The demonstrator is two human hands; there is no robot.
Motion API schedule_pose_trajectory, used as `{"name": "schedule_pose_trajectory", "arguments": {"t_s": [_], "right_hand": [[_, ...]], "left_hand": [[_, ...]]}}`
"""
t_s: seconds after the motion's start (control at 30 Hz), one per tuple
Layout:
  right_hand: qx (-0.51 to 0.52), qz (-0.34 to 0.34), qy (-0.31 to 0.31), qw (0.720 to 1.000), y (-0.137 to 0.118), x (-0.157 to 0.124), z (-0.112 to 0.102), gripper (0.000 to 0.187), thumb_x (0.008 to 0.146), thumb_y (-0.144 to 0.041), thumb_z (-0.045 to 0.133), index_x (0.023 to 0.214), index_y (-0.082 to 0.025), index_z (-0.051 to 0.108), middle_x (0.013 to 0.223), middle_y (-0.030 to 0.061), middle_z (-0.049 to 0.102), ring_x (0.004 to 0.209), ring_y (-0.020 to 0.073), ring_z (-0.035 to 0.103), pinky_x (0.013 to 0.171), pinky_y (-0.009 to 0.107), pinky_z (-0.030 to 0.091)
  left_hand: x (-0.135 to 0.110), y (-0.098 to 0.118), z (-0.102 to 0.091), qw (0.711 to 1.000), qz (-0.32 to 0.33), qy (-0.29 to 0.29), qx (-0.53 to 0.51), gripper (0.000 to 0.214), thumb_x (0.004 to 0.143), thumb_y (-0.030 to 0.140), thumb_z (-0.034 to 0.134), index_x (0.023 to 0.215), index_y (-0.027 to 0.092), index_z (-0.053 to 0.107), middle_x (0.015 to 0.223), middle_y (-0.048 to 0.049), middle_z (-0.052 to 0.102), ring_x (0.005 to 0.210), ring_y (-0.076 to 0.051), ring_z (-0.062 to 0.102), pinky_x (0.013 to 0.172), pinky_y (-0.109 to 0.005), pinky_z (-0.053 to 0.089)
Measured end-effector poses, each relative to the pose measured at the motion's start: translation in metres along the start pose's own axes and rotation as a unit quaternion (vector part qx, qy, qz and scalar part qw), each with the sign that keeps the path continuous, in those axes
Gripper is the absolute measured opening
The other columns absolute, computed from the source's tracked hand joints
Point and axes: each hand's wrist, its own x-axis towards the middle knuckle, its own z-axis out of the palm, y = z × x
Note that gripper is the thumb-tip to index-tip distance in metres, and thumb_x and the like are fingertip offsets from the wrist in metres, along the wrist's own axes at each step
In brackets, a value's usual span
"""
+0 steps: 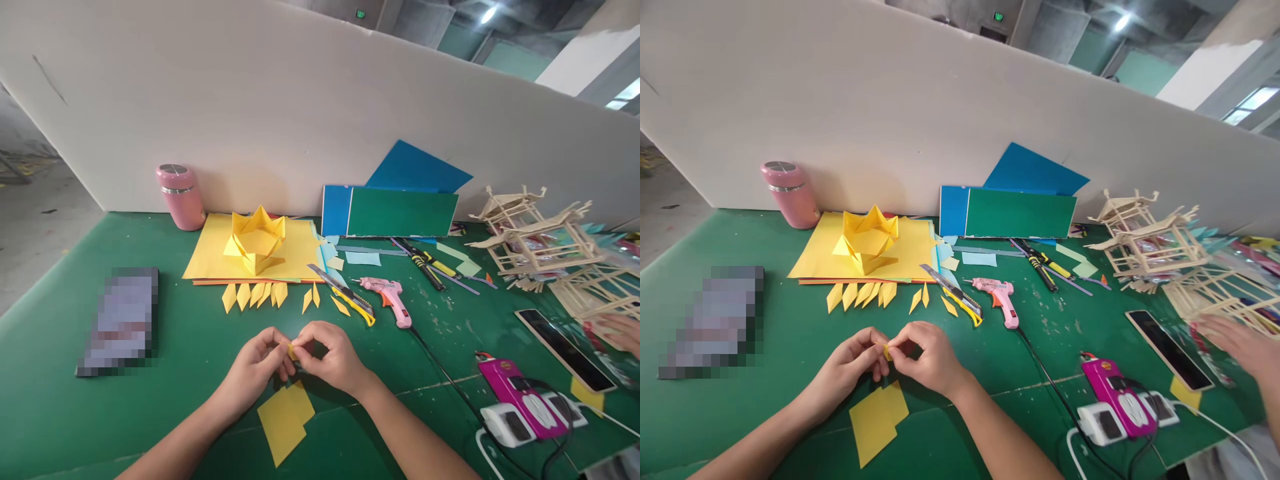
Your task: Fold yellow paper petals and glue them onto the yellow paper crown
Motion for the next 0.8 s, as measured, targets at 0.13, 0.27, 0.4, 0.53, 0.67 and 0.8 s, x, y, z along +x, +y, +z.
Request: {"name": "schedule_pose_trajectory", "arguments": {"t_s": [0.13,0.27,0.4,0.53,0.67,0.8], "right_hand": [[0.008,0.043,-0.004,0.999,0.000,0.001,-0.001,0.012,0.078,-0.021,0.058,0.066,-0.021,0.055,0.061,-0.0022,0.059,0.056,0.0117,0.054,0.055,0.023,0.043],[-0.001,0.050,-0.012,0.999,0.002,0.001,-0.003,0.014,0.077,-0.020,0.057,0.064,-0.021,0.053,0.059,-0.0027,0.056,0.055,0.0118,0.052,0.054,0.023,0.042],[-0.006,0.048,-0.041,0.998,0.003,-0.001,-0.005,0.015,0.074,-0.017,0.056,0.062,-0.021,0.049,0.056,-0.0042,0.052,0.052,0.0109,0.049,0.053,0.021,0.039],[-0.002,0.022,-0.069,0.997,-0.001,-0.001,-0.004,0.017,0.074,-0.015,0.052,0.061,-0.021,0.044,0.054,-0.0047,0.049,0.051,0.0105,0.046,0.054,0.022,0.040],[0.007,0.037,-0.064,0.997,-0.003,0.000,-0.004,0.016,0.074,-0.014,0.050,0.061,-0.021,0.043,0.054,-0.0051,0.047,0.051,0.0101,0.045,0.053,0.021,0.039],[0.013,0.065,-0.061,0.996,0.003,-0.001,-0.004,0.014,0.071,-0.014,0.052,0.062,-0.021,0.045,0.054,-0.0053,0.048,0.051,0.0095,0.044,0.050,0.020,0.038]], "left_hand": [[-0.001,0.003,0.002,1.000,0.003,0.011,0.002,0.031,0.069,0.046,0.064,0.065,0.017,0.055,0.051,0.0023,0.059,0.045,-0.010,0.050,0.049,-0.023,0.039],[0.000,0.001,0.003,1.000,-0.005,0.007,0.017,0.035,0.068,0.051,0.063,0.066,0.017,0.057,0.050,0.0015,0.059,0.044,-0.011,0.051,0.048,-0.023,0.040],[0.001,-0.005,0.004,1.000,-0.011,0.006,0.026,0.043,0.070,0.059,0.059,0.065,0.017,0.056,0.050,-0.0003,0.060,0.043,-0.011,0.052,0.047,-0.024,0.041],[0.002,-0.007,0.005,0.998,-0.010,0.005,0.054,0.047,0.073,0.063,0.054,0.062,0.018,0.054,0.050,-0.0018,0.061,0.043,-0.012,0.054,0.047,-0.025,0.043],[0.002,-0.005,0.006,0.997,-0.002,0.011,0.070,0.047,0.074,0.063,0.053,0.059,0.018,0.051,0.050,-0.0018,0.061,0.043,-0.013,0.054,0.048,-0.025,0.044],[0.002,-0.004,0.006,0.999,0.003,0.005,0.053,0.044,0.073,0.061,0.057,0.064,0.017,0.054,0.051,-0.0009,0.061,0.044,-0.012,0.054,0.048,-0.024,0.044]]}}
